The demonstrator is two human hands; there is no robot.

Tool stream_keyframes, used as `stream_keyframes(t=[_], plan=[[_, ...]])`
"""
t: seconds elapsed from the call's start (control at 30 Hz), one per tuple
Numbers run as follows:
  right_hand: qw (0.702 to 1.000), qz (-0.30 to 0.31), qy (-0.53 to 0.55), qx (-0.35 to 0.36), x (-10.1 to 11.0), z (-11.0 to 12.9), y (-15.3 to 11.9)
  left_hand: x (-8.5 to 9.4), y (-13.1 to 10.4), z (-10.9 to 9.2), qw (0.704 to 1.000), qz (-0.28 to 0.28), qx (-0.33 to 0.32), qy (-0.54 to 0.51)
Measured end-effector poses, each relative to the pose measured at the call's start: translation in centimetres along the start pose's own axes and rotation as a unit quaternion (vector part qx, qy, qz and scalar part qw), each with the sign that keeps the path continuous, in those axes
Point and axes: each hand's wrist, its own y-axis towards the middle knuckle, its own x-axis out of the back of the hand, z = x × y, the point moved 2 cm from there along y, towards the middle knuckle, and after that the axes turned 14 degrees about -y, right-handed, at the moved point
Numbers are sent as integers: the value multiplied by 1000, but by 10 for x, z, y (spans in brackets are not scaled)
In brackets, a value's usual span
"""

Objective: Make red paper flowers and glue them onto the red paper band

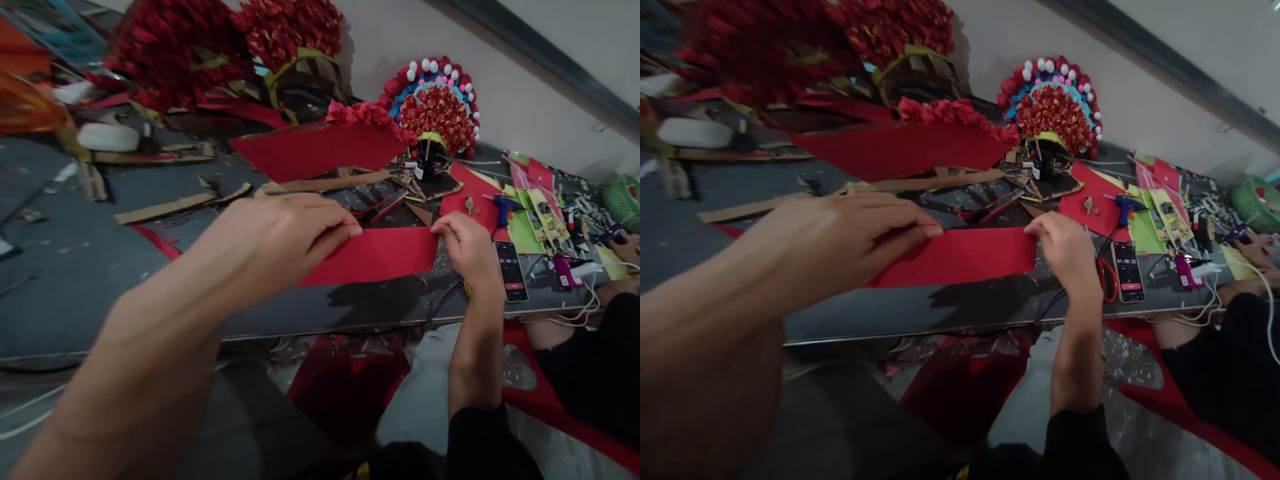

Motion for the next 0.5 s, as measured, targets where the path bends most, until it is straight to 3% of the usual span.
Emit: stream_keyframes(t=[0.1,0.17,0.23,0.3,0.4,0.5], plan=[[989,-81,-24,-123,5,-26,-6,13,-4,8,994,-95,43,14],[985,-87,16,-149,2,-32,-8,21,-5,12,983,-168,77,-7],[986,-38,111,-122,-7,-24,-6,23,-5,14,973,-199,106,-43],[971,49,219,-79,-22,-6,-2,19,-2,12,969,-199,115,-88],[918,175,354,-50,-45,24,2,11,4,8,962,-207,98,-151],[870,215,441,-41,-60,44,1,0,10,10,954,-209,87,-196]])
